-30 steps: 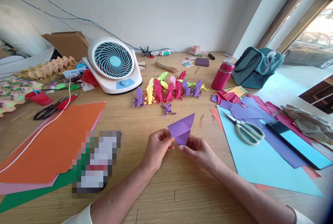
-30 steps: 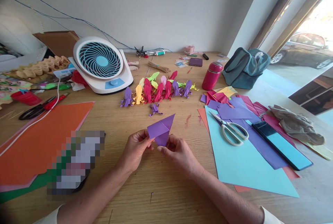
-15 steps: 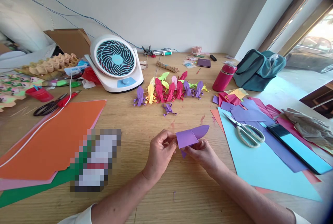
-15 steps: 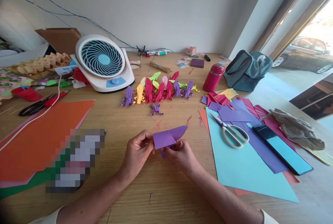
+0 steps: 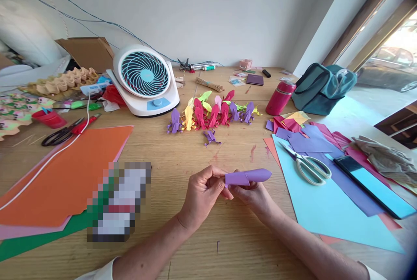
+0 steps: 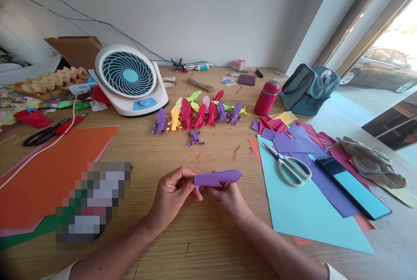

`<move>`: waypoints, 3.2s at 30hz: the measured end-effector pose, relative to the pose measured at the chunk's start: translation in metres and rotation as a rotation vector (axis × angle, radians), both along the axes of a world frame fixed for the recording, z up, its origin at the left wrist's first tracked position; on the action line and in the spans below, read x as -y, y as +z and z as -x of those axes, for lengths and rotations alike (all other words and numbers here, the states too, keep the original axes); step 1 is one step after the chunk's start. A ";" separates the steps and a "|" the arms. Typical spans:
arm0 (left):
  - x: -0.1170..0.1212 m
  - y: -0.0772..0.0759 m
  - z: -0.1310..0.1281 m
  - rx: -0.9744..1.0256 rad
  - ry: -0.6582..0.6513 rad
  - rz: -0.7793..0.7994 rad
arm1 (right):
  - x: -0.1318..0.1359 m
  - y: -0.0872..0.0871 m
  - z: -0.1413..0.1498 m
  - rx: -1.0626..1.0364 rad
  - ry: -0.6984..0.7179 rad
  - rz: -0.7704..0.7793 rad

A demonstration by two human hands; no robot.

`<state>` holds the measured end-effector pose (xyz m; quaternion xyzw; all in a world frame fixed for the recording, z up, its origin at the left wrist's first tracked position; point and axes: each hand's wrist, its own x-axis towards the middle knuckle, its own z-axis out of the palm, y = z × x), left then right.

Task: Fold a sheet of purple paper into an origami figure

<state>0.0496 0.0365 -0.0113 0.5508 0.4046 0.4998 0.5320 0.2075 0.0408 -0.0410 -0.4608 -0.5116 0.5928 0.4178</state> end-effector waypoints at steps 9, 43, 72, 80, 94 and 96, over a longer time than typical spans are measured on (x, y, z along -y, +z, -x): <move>-0.007 0.010 0.014 -0.368 0.107 -0.327 | -0.024 0.014 -0.058 0.164 0.233 -0.102; 0.002 0.010 0.012 -0.593 0.021 -0.791 | -0.004 0.036 -0.036 0.349 0.111 -0.788; 0.003 0.010 0.008 -0.606 0.055 -0.805 | 0.004 0.036 -0.029 0.454 0.018 -0.953; 0.003 0.006 0.008 -0.632 0.062 -0.825 | 0.005 0.036 -0.028 0.458 0.015 -0.968; 0.000 0.013 0.010 -0.535 -0.071 -0.696 | 0.005 0.032 -0.030 0.465 0.027 -0.933; -0.003 0.011 0.010 -0.492 -0.092 -0.637 | 0.005 0.032 -0.030 0.464 0.030 -0.914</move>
